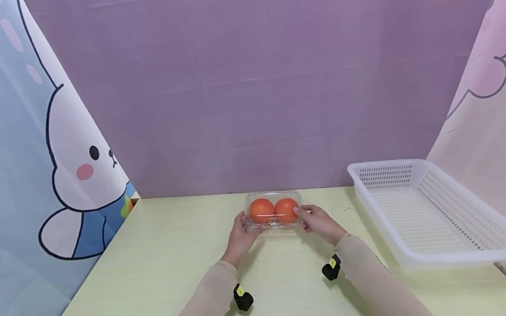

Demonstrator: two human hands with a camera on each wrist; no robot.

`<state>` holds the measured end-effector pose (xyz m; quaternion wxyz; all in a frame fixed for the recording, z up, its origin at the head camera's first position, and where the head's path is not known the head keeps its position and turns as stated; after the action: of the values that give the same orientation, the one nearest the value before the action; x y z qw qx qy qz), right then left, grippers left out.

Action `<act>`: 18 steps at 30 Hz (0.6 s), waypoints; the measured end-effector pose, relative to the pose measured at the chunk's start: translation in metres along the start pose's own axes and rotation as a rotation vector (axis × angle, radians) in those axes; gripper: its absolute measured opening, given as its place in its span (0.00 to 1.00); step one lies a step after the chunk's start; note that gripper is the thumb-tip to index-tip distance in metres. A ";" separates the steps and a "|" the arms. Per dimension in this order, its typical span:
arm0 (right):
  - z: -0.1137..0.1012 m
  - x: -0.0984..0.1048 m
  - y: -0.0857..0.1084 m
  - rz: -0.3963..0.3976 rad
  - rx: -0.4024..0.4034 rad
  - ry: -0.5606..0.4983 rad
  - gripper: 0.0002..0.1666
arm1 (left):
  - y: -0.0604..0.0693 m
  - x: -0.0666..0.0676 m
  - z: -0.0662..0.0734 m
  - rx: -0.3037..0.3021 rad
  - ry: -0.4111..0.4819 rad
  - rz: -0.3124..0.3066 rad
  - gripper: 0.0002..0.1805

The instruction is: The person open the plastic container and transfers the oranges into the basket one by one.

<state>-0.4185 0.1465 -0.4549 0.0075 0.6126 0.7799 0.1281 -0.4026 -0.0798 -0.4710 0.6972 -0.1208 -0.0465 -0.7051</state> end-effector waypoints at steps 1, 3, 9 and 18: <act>0.000 0.000 0.000 0.001 -0.002 -0.001 0.37 | 0.000 -0.001 -0.001 0.006 0.003 0.001 0.49; 0.000 0.000 0.000 0.001 -0.006 0.003 0.37 | 0.001 -0.003 -0.002 0.008 0.000 0.004 0.50; 0.006 0.002 -0.003 0.014 -0.008 0.002 0.36 | 0.003 -0.008 -0.002 -0.003 0.002 0.024 0.52; 0.007 0.003 -0.004 0.031 -0.002 -0.007 0.34 | 0.003 -0.013 -0.001 -0.015 0.007 -0.001 0.49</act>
<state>-0.4220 0.1493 -0.4622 0.0087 0.6249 0.7702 0.1270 -0.3996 -0.0673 -0.4755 0.6961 -0.1235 -0.0391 -0.7061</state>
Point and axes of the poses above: each hand's wrist, its own y-axis away from the middle knuckle, its own x-axis out of the back of the hand, z = x × y, the point moved 9 cm from there along -y, towards the middle knuckle, and after that the axes turned 5 degrees about -x, right-handed, at the moved point
